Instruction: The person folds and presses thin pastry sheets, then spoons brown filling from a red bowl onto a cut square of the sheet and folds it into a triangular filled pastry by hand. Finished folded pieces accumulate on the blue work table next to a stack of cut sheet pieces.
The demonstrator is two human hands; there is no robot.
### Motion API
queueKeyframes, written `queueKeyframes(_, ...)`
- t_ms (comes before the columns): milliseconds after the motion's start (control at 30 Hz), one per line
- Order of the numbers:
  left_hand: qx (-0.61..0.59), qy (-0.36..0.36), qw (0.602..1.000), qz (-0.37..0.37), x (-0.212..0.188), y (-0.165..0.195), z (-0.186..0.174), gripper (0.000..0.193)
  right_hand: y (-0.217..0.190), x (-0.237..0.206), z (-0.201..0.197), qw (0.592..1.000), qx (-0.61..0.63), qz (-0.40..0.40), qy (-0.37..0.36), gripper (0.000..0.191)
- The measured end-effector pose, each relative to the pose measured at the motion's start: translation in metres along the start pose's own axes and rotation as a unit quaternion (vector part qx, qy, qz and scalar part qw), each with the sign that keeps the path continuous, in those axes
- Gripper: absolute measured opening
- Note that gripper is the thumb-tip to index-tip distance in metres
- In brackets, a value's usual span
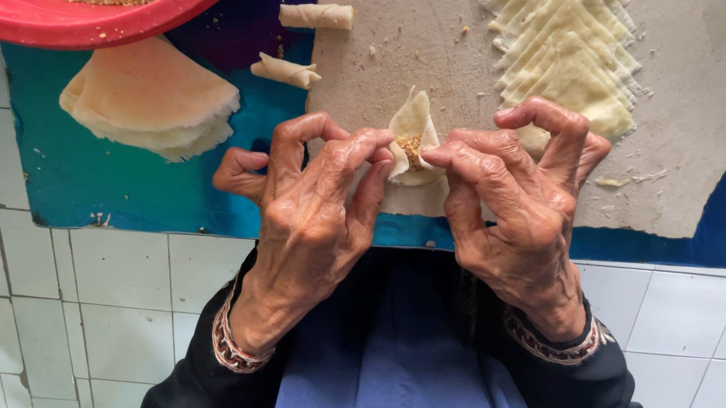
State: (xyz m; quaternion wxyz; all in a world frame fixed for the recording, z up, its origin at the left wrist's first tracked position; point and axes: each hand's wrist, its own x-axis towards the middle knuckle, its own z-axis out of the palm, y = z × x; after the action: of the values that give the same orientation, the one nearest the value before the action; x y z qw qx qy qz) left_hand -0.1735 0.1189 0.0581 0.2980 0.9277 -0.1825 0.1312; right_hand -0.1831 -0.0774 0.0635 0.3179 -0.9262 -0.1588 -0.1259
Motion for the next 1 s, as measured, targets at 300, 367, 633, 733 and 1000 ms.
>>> queueKeyframes(300,-0.024,-0.019,0.999,0.035,0.005,-0.006,-0.001,0.023,0.004,-0.001,0.001,1.000,0.004,-0.001,0.001,0.035)
queueKeyframes(367,-0.015,-0.024,0.998,0.052,0.006,-0.007,0.000,0.020,0.004,-0.002,0.002,1.000,0.007,0.005,0.003,0.035)
queueKeyframes(633,-0.017,-0.057,0.994,0.095,0.010,-0.012,-0.006,0.016,0.007,-0.004,0.003,1.000,-0.013,-0.009,-0.007,0.033)
queueKeyframes(733,-0.040,-0.074,0.991,0.104,0.010,-0.016,-0.012,0.019,0.006,-0.004,0.003,0.999,-0.031,-0.027,-0.004,0.031)
queueKeyframes(1000,0.028,-0.066,0.988,0.140,0.006,-0.027,-0.012,0.027,-0.003,-0.001,-0.003,0.990,-0.117,-0.070,-0.027,0.028)
